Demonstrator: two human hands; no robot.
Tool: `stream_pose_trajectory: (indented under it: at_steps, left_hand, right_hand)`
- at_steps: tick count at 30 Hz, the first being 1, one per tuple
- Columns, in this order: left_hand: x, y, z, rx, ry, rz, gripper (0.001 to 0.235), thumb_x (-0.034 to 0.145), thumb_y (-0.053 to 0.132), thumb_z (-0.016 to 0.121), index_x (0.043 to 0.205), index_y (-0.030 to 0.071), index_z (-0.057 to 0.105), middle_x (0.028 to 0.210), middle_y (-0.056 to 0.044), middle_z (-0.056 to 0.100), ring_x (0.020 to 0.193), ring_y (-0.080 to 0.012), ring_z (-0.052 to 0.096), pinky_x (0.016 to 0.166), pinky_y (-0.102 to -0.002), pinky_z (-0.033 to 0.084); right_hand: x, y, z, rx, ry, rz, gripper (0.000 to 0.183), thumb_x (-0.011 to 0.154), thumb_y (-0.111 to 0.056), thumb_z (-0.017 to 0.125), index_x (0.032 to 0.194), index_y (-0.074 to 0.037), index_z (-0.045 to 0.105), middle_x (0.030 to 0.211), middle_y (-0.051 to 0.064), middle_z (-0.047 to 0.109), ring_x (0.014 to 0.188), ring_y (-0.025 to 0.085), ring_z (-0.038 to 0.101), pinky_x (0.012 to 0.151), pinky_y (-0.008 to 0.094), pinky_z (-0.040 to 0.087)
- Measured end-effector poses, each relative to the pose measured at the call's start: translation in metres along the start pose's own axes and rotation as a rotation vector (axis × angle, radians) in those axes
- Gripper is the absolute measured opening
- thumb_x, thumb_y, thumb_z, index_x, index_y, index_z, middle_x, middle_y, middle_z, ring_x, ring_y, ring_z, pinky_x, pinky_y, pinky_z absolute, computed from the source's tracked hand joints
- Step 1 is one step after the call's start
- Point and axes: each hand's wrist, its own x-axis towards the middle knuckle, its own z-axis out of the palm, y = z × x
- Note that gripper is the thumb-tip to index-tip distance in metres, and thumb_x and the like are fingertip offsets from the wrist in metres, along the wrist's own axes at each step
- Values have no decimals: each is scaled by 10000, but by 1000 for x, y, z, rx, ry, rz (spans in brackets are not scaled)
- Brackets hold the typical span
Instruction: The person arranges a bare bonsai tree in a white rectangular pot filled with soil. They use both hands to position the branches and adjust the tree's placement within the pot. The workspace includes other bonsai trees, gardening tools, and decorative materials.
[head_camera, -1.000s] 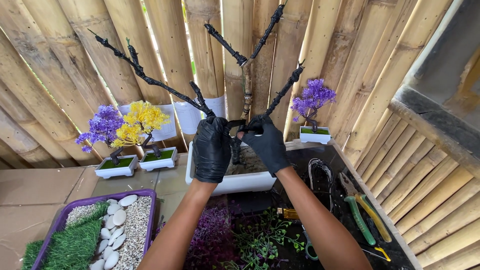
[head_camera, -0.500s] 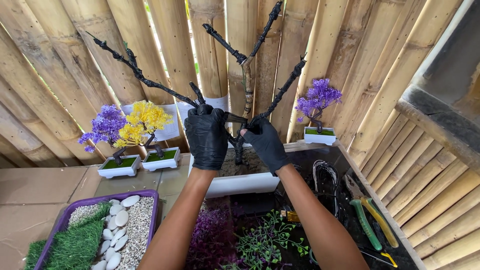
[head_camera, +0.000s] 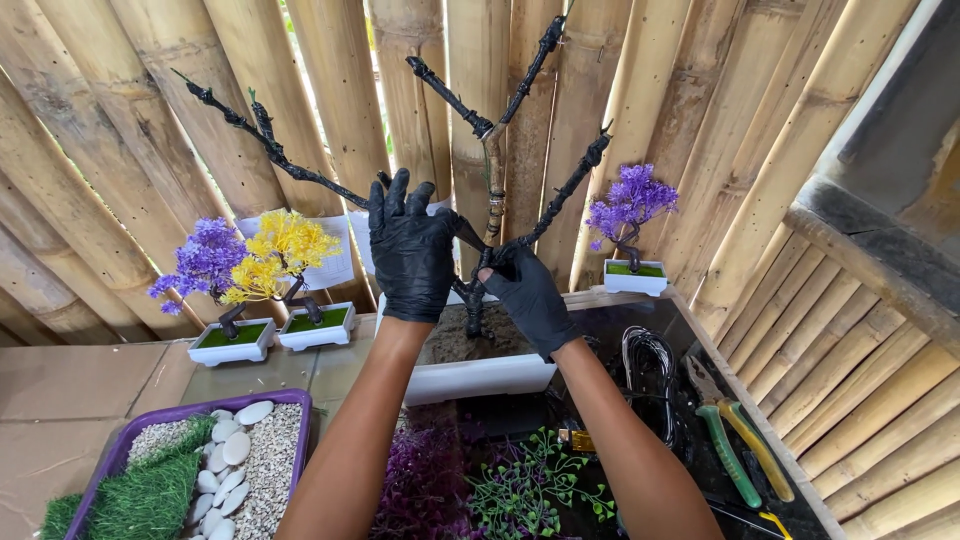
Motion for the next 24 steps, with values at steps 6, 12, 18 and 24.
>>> stream_pose_trajectory:
  at_steps: [6, 12, 18, 24]
  left_hand:
    - [-12, -10, 50, -56, -95, 12, 214, 751, 236, 822, 949, 243, 740, 1110, -65, 720, 1335, -303, 544, 1256, -534, 235]
    - [-18, -31, 86, -101, -232, -51, 344, 782, 216, 802, 1120, 217, 742, 1058, -92, 727, 1143, -356, 647, 1100, -520, 451]
    - [2, -5, 53, -195, -398, -148, 313, 817, 192, 797, 1085, 38, 750, 1042, -256, 724, 1081, -489, 630, 1030, -614, 467]
    - [3, -14, 58, -108, -390, -10, 228, 789, 341, 787, 864, 135, 722, 831, -130, 733, 842, -381, 685, 748, -533, 567]
  right_hand:
    - [10, -3, -9, -108, -111, 140, 464, 944, -281, 702, 1375, -133, 618, 1304, -13, 692, 1262, 2, 550, 1100, 51, 370]
    - [41, 58, -5, 148, 47, -105, 447, 868, -341, 820, 1194, -78, 664, 1244, 130, 729, 1082, 158, 676, 994, 305, 574]
    - [38, 51, -17, 15, -3, -229, 356, 883, -251, 844, 1156, -57, 724, 1111, 149, 764, 1018, 183, 711, 917, 350, 617]
    - [29, 31, -37, 160, -57, -239, 349, 847, -75, 822, 1187, -62, 744, 1031, 164, 773, 952, 254, 752, 870, 397, 631]
